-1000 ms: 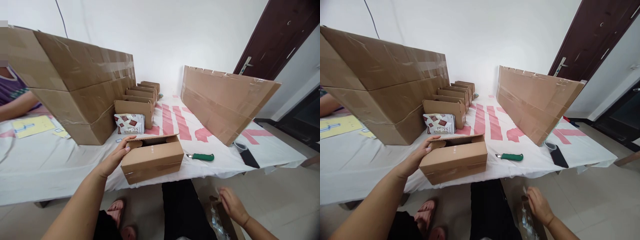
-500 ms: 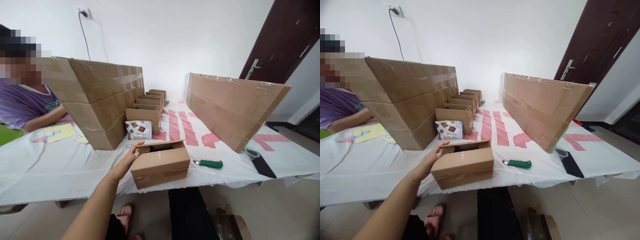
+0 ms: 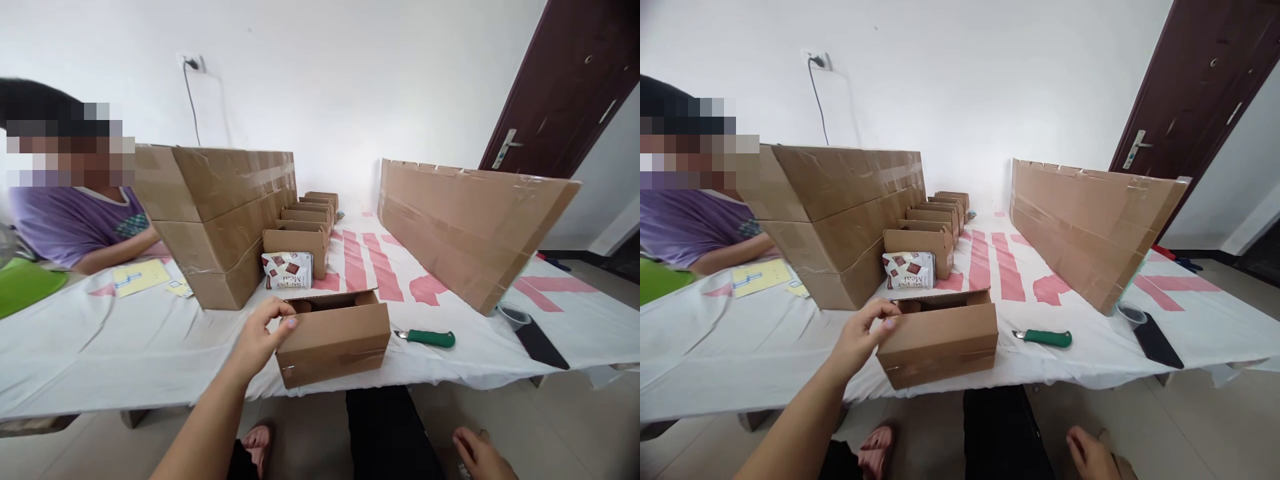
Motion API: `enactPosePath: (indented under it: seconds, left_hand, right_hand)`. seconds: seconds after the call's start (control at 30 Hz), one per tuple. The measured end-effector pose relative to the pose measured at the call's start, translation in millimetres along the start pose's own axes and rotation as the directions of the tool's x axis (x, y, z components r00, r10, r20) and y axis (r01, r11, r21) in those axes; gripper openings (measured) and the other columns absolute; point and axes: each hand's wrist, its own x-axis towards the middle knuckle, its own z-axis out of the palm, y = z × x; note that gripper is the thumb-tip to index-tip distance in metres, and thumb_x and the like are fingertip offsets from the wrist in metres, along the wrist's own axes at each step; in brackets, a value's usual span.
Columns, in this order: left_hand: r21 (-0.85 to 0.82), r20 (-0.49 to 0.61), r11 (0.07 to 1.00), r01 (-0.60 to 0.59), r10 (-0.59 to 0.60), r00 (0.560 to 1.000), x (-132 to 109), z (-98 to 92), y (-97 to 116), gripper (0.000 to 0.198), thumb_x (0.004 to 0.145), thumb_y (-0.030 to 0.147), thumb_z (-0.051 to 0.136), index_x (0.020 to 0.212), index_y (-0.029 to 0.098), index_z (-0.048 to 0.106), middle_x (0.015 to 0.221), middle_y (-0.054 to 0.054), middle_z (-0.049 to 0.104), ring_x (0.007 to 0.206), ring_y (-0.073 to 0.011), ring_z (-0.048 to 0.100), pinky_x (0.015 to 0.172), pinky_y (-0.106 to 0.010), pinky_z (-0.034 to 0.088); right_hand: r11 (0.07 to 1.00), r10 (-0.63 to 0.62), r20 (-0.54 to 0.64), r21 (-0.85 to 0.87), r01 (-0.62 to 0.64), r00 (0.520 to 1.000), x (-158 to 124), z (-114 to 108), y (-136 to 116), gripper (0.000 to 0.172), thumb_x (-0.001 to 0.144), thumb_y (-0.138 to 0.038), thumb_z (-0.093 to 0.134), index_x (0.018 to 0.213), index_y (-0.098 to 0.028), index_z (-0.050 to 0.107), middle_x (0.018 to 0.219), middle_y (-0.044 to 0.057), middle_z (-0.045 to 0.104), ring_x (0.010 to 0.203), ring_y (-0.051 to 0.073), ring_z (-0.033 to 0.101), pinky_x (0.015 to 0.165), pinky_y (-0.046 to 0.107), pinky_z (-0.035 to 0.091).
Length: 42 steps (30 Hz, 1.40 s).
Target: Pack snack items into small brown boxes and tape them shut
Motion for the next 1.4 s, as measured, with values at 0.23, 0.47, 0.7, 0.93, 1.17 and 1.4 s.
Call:
enactPosePath:
  seconds: [0.23,0.47,0.7,0.93,1.17,1.4]
  left_hand:
    - [-0.082,0.348,0.985,-0.151,0.171,0.922,-7.9,2.8,34.3,0.015,0.080,0.037,0.062,0.083,0.022,0.061,0.099,-0.007,0.070,0.110,-0.0290,0.059,0.102,-0.046,0.035]
    - [-0.151,0.500,0.963,-0.223,0.269,0.823,-9.1,-0.8,42.8,0.023,0.081,0.044,0.060,0.091,0.023,0.065,0.090,-0.004,0.072,0.111,-0.0298,0.058,0.110,-0.048,0.020]
    - [-0.141,0.525,0.949,-0.282,0.313,0.791,-15.7,-2.7,57.7,0.034,0.083,0.054,0.055,0.085,0.022,0.065,0.094,-0.005,0.071,0.102,-0.0272,0.060,0.108,-0.045,0.023]
    - [-0.052,0.509,0.944,-0.325,0.305,0.805,-23.4,-2.2,72.4,0.028,0.083,0.042,0.057,0.102,0.022,0.064,0.096,-0.005,0.070,0.095,-0.0254,0.060,0.101,-0.043,0.028]
    - [0.170,0.373,0.844,-0.509,0.423,0.826,-27.0,-2.2,76.9,0.016,0.084,0.032,0.056,0.094,0.022,0.065,0.083,-0.005,0.066,0.081,-0.0216,0.056,0.088,-0.043,0.034]
    - [0.408,0.238,0.759,-0.508,0.449,0.861,-23.7,-7.2,64.5,0.014,0.082,0.027,0.060,0.071,0.020,0.057,0.070,-0.002,0.058,0.076,-0.0201,0.050,0.085,-0.044,0.033]
  right_hand:
    - [0.910,-0.305,-0.244,0.210,0.357,0.920,35.9,-33.6,-63.3,0.022,0.092,-0.037,0.044,0.097,-0.025,0.060,0.084,0.008,0.070,0.075,0.025,0.069,0.067,0.036,0.058]
    - [0.691,-0.537,-0.353,0.337,0.640,0.766,109.6,-114.7,-179.2,0.033,0.098,-0.042,0.034,0.112,-0.021,0.055,0.105,0.011,0.062,0.101,0.024,0.059,0.087,0.039,0.049]
    - [0.495,-0.865,0.135,0.396,0.773,0.484,135.2,-146.7,-259.8,0.061,0.092,-0.064,0.030,0.116,-0.018,0.061,0.111,0.012,0.067,0.121,0.029,0.051,0.101,0.046,0.038]
    - [0.523,-0.846,0.218,0.160,0.837,0.487,124.7,-141.2,-262.7,0.042,0.086,-0.055,0.054,0.100,-0.018,0.067,0.098,0.011,0.070,0.120,0.031,0.049,0.102,0.050,0.030]
    - [0.430,-0.902,0.034,0.004,0.903,0.430,122.9,-153.0,-260.0,0.038,0.089,-0.056,0.048,0.080,-0.020,0.058,0.077,0.007,0.062,0.112,0.029,0.052,0.098,0.047,0.035]
    - [0.547,-0.836,-0.095,-0.067,0.834,0.541,125.3,-156.2,-236.7,0.043,0.096,-0.054,0.033,0.079,-0.021,0.054,0.083,0.007,0.064,0.116,0.029,0.051,0.092,0.042,0.041]
